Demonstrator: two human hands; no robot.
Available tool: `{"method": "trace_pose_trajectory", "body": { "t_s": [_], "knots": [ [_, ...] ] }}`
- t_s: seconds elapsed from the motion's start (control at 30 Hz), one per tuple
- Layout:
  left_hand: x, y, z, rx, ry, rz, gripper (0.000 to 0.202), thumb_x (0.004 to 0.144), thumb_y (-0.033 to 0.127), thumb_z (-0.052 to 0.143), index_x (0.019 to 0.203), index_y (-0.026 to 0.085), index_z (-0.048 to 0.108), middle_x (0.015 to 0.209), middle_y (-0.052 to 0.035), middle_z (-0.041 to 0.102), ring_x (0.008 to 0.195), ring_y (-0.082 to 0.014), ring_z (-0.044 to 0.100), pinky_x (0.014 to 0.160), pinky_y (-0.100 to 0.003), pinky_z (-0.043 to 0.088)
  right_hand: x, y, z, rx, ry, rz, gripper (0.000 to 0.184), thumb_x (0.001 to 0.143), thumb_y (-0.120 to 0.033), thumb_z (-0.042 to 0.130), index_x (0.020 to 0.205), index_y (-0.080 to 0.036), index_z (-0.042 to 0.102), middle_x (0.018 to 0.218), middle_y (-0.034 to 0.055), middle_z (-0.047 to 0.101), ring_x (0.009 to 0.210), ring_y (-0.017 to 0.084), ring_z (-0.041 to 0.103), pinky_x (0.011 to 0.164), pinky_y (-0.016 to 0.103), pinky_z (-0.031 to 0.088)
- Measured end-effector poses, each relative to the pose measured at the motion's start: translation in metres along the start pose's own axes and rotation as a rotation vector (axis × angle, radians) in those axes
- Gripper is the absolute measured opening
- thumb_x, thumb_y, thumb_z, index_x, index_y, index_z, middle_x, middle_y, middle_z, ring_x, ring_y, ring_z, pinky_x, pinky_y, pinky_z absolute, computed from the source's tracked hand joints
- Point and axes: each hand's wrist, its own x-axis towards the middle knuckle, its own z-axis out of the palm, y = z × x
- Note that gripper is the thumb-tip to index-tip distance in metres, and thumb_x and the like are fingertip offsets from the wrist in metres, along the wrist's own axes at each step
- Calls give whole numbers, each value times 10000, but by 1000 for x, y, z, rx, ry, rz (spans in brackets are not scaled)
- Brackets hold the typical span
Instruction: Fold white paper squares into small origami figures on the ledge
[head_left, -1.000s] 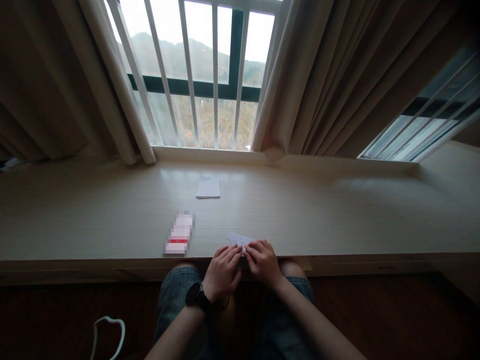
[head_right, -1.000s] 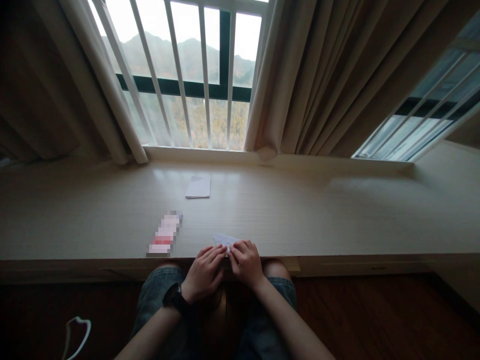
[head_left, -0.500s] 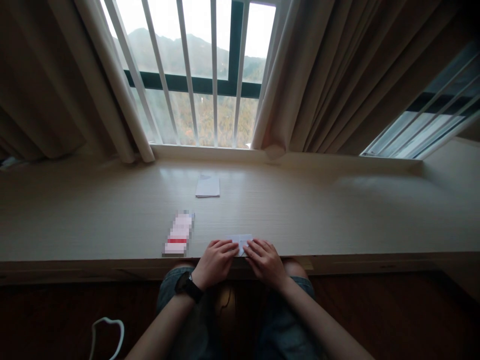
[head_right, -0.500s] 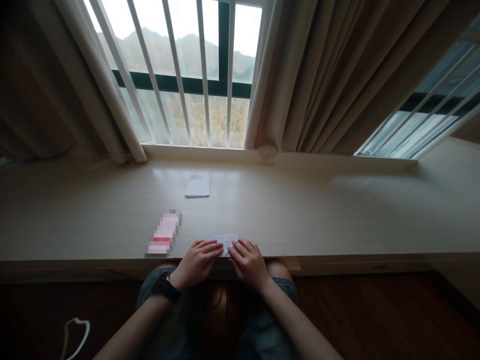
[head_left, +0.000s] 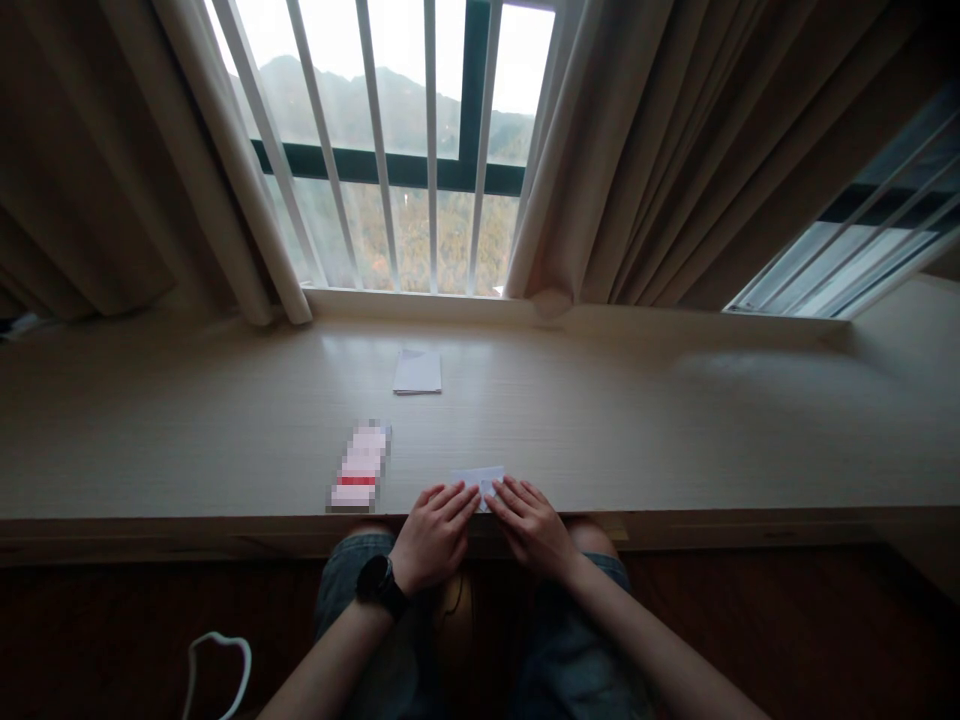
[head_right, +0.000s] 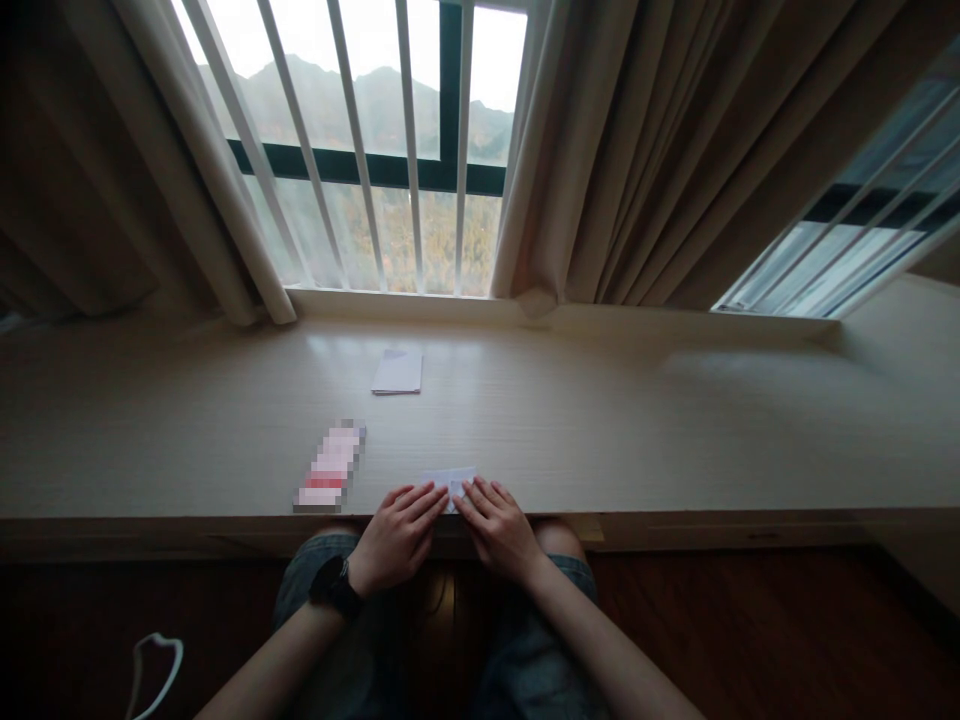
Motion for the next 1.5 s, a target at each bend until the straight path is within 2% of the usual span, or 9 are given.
{"method": "trace_pose_trajectory", "body": {
  "t_s": [0.27, 0.47, 0.6, 0.83, 0.97, 1.23, 1.33, 1.5],
  "knots": [
    [-2, 4, 6, 46, -5, -35, 653, 844, 223, 505, 1472, 241, 327, 1498, -46, 398, 1390, -244, 330, 1145, -452, 217, 1, 4, -5, -8, -16, -46, 590, 873, -176, 510, 1447, -257, 399, 1462, 94, 442, 1374, 283, 351, 1093, 479, 331],
    [-3, 7, 9, 87, -10, -25, 738, 805, 183, 499, 1499, 231, 255, 1539, -42, 323, 1413, -243, 284, 1159, -447, 179, 2, 0, -7, -10, -17, -38, 654, 834, -156, 517, 1465, -245, 368, 1473, 102, 424, 1371, 286, 347, 1112, 481, 303],
    [-1, 9, 8, 92, -19, -33, 756, 803, 199, 505, 1506, 240, 231, 1542, -26, 320, 1405, -247, 290, 1157, -449, 173, 2, 3, -8, 4, -43, -61, 703, 799, -111, 507, 1474, -231, 349, 1476, 114, 413, 1368, 289, 339, 1100, 482, 332],
    [5, 10, 3, 69, -25, -50, 686, 819, 248, 531, 1471, 251, 318, 1493, -39, 406, 1355, -272, 344, 1127, -466, 214, 1, 3, -9, 46, -52, -84, 697, 776, -107, 497, 1458, -183, 376, 1398, 139, 477, 1367, 294, 334, 1113, 501, 336],
    [6, 10, 3, 59, -23, -55, 671, 817, 248, 534, 1459, 262, 342, 1486, -35, 415, 1335, -280, 363, 1115, -480, 227, 0, -1, -13, 42, -40, -94, 634, 803, -148, 513, 1429, -196, 426, 1434, 142, 449, 1381, 308, 318, 1107, 516, 336],
    [4, 13, 9, 48, -9, -84, 700, 829, 255, 522, 1488, 256, 287, 1514, -20, 372, 1360, -291, 331, 1139, -488, 190, -4, -8, -14, 38, -37, -39, 568, 851, -211, 539, 1412, -237, 453, 1477, 120, 400, 1400, 320, 285, 1114, 522, 300],
    [3, 12, 11, 53, -11, -87, 692, 833, 260, 521, 1486, 254, 292, 1517, -17, 367, 1374, -284, 317, 1152, -479, 173, -2, -7, -12, 33, -8, -10, 515, 896, -255, 524, 1406, -225, 459, 1429, 111, 472, 1362, 298, 353, 1096, 491, 320],
    [4, 12, 12, 67, -11, -74, 686, 837, 259, 517, 1486, 249, 295, 1512, -25, 375, 1376, -286, 320, 1157, -480, 166, 6, 3, -8, -26, 69, 123, 419, 940, -225, 465, 1354, -249, 523, 1321, 66, 591, 1264, 294, 450, 1035, 488, 330]
  ]
}}
